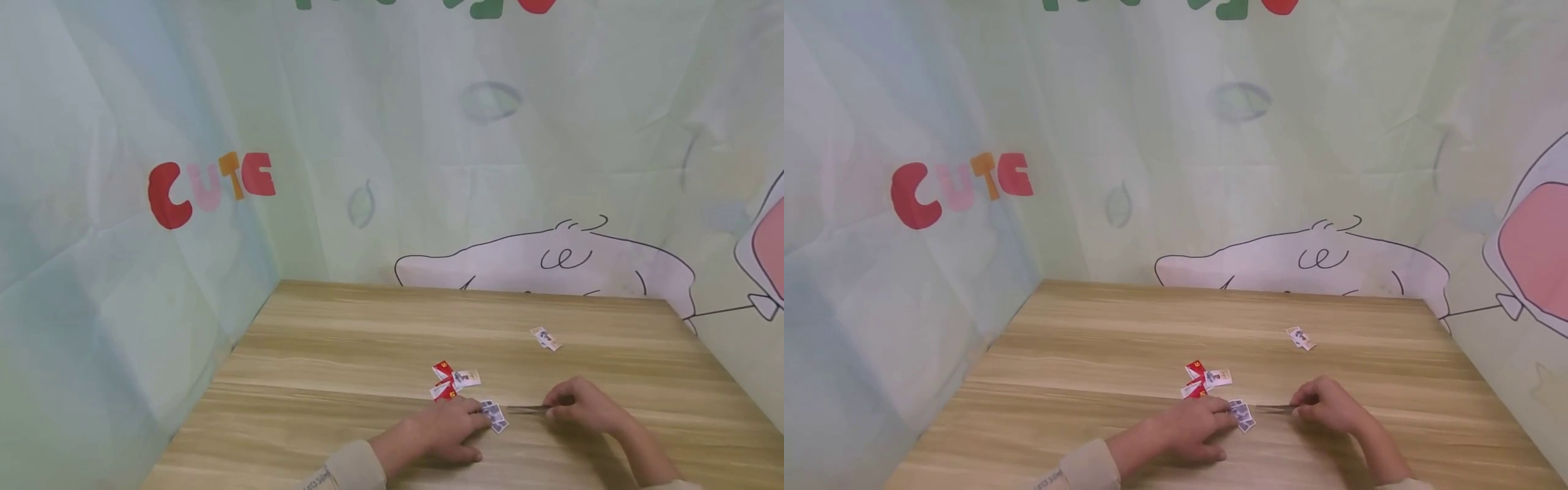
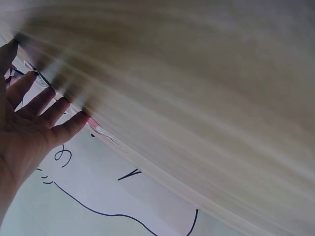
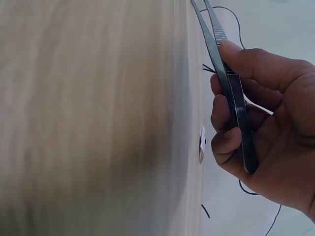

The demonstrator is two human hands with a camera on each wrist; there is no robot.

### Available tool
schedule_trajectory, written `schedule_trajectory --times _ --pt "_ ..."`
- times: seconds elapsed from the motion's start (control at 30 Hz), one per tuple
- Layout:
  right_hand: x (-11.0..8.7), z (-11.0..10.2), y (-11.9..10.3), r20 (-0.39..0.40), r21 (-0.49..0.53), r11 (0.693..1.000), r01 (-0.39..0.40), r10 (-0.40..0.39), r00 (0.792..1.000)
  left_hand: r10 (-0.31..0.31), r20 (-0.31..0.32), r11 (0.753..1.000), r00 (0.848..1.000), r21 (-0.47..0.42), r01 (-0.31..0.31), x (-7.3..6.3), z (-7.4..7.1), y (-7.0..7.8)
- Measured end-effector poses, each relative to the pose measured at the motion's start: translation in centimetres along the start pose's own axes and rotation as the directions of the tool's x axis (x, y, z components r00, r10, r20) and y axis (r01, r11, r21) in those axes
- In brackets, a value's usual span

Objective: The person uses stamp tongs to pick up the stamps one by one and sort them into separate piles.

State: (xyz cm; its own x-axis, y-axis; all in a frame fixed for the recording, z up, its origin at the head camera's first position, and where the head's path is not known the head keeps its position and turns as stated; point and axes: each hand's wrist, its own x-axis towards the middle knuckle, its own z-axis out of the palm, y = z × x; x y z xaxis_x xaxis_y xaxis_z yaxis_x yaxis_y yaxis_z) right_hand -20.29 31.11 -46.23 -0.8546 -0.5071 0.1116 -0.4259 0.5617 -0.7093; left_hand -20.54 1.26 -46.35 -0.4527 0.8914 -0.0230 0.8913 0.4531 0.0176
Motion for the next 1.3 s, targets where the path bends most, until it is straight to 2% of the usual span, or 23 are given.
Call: schedule_trajectory --times 0.4,0.67,1.23,1.3 --pt "0.5 0.4 -0.3 0.048 0.032 0.999 -0.035 0.033 0.998 0.018 -0.031 0.999 0.999 0.027 -0.018 0.2 0.6 -0.1" --pt "0.7 0.7 -0.6 0.044 0.045 0.999 0.01 -0.012 0.999 0.01 -0.014 1.0 1.0 0.018 -0.01 0.2 0.5 -0.1" --pt "1.1 1.2 -0.1 0.05 0.05 0.999 0.011 -0.014 0.999 -0.008 0.0 1.0 1.0 0.006 0.008 0.1 0.3 0.0" --pt "1.0 1.1 -0.2 0.038 0.048 0.998 0.041 -0.043 0.998 -0.006 -0.009 1.0 1.0 -0.002 0.006 0.1 0.4 -0.1"
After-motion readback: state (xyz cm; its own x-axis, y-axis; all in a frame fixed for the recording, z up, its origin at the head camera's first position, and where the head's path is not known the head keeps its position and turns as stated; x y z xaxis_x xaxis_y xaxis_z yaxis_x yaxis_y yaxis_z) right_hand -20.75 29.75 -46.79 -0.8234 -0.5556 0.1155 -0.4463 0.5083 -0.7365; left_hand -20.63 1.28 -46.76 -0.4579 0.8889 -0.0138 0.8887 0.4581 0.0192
